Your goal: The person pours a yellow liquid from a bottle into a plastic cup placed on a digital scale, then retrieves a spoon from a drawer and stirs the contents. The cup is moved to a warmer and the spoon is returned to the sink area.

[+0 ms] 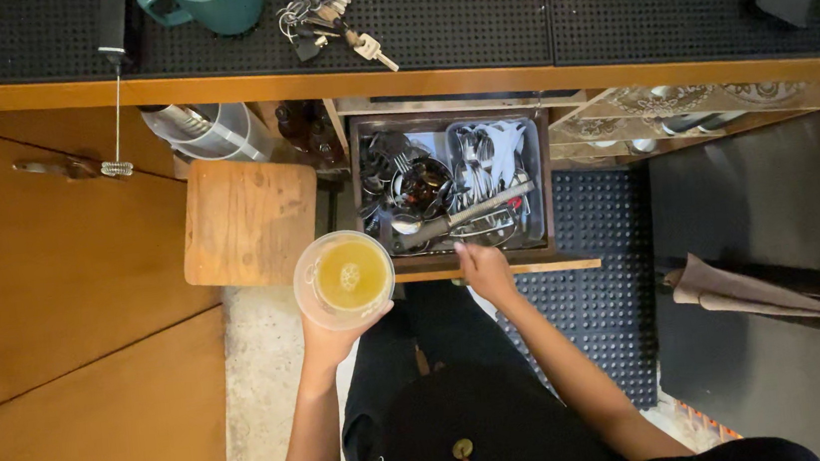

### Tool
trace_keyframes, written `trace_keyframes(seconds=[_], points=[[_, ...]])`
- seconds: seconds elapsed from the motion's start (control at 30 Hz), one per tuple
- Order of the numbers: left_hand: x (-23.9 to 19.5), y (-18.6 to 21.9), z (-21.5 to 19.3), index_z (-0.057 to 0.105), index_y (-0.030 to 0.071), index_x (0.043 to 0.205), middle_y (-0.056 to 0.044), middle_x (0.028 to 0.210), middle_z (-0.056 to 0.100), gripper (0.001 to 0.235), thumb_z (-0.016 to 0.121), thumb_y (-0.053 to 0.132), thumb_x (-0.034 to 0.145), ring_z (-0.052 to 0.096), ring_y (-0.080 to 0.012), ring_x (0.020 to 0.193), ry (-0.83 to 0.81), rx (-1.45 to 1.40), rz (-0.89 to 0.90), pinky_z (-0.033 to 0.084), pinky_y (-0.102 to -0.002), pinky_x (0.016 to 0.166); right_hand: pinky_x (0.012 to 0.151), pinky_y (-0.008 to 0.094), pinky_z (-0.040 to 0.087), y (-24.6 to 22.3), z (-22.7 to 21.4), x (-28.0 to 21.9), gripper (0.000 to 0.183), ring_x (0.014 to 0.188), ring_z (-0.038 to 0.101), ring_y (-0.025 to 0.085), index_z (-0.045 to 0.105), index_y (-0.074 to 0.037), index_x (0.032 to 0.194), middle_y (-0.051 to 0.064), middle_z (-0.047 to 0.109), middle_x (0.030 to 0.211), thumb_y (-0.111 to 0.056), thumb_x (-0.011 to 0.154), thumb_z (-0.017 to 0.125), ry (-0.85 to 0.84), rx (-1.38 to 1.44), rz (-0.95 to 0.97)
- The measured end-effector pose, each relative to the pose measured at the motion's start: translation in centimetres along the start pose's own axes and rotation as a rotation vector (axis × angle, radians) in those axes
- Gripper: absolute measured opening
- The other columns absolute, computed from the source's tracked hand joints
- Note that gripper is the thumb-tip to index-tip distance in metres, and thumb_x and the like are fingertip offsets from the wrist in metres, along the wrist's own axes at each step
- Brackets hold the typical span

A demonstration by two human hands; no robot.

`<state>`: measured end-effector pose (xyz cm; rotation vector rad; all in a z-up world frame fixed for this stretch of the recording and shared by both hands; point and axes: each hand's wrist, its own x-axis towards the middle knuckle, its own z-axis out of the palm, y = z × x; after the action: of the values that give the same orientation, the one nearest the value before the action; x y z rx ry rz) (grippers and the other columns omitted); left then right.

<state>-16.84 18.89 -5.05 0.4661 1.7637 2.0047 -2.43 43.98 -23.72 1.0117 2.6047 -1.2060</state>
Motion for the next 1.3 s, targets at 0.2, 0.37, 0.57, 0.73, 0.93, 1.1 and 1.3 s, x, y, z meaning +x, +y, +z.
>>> trace_keyframes(seconds=[0.2,0.37,0.57,0.73,0.93,1.1,1.3], points=[[2.0,-0.3,-0.2,0.054,0.001,0.139,-0.01,0.128,0.068,0.082,0.092,-0.001,0.066,0.066,-0.0191,0.119,0.03,0.012,-0.013,0.053,-0.037,0.105,0.068,0.047,0.055,1.3,0.5,3.2,0.024,0.073,0.072,0.033,0.069,-0.003,0.107,0.015,0.072,0.079,-0.015,0.094,0.053,-0.012,0.096,-0.223],[3.1,-0.8,-0.7,0.056,0.001,0.137,-0.009,0.126,0.068,0.079,0.093,-0.002,0.067,0.066,-0.0194,0.117,0.05,0.022,-0.014,0.055,-0.037,0.104,0.071,0.048,0.056,0.6,-0.2,5.3,0.031,0.074,0.07,0.037,0.077,-0.007,0.086,0.016,0.073,0.076,-0.036,0.09,0.069,-0.043,-0.225,-0.099],[4.3,-1.2,-1.7,0.055,0.002,0.138,-0.009,0.128,0.067,0.082,0.093,-0.001,0.066,0.065,-0.0194,0.118,0.081,0.012,-0.04,0.054,-0.037,0.104,0.083,0.049,0.053,-2.0,-2.4,7.9,0.03,0.09,0.068,0.04,0.07,-0.001,0.106,0.019,0.072,0.093,-0.023,0.109,0.049,0.081,-0.019,-0.179],[4.9,-1.4,-2.2,0.05,0.003,0.139,-0.009,0.129,0.065,0.085,0.092,0.001,0.066,0.065,-0.0192,0.12,0.125,-0.027,-0.04,0.054,-0.038,0.104,0.095,0.05,0.049,-5.5,-3.0,12.0,0.019,0.107,0.06,0.041,0.074,-0.003,0.105,0.019,0.07,0.107,-0.011,0.091,0.064,0.173,-0.109,-0.469],[5.0,-1.3,-2.9,0.051,0.001,0.14,-0.01,0.128,0.066,0.085,0.092,-0.001,0.066,0.065,-0.0211,0.118,0.152,-0.029,-0.04,0.054,-0.039,0.104,0.091,0.047,0.05,-8.5,1.6,19.5,0.008,0.108,0.063,0.034,0.076,-0.009,0.091,0.007,0.072,0.103,-0.011,0.085,0.071,0.199,-0.215,-0.675],[4.6,-1.3,-3.6,0.051,0.002,0.139,-0.01,0.126,0.067,0.087,0.093,0.0,0.063,0.066,-0.0204,0.115,0.209,-0.045,-0.041,0.055,-0.038,0.102,0.086,0.045,0.055,-7.7,4.2,24.8,0.007,0.101,0.065,0.033,0.078,-0.013,0.09,0.007,0.071,0.094,-0.017,0.087,0.073,-0.01,-0.316,-0.638],[4.4,-2.1,-4.3,0.052,0.002,0.139,-0.009,0.126,0.067,0.085,0.093,0.001,0.064,0.067,-0.0196,0.115,0.237,-0.093,-0.058,0.056,-0.038,0.101,0.088,0.046,0.054,-7.5,6.1,25.8,0.017,0.097,0.066,0.032,0.078,-0.014,0.079,0.008,0.071,0.086,-0.03,0.078,0.078,-0.19,-0.54,-0.616]])
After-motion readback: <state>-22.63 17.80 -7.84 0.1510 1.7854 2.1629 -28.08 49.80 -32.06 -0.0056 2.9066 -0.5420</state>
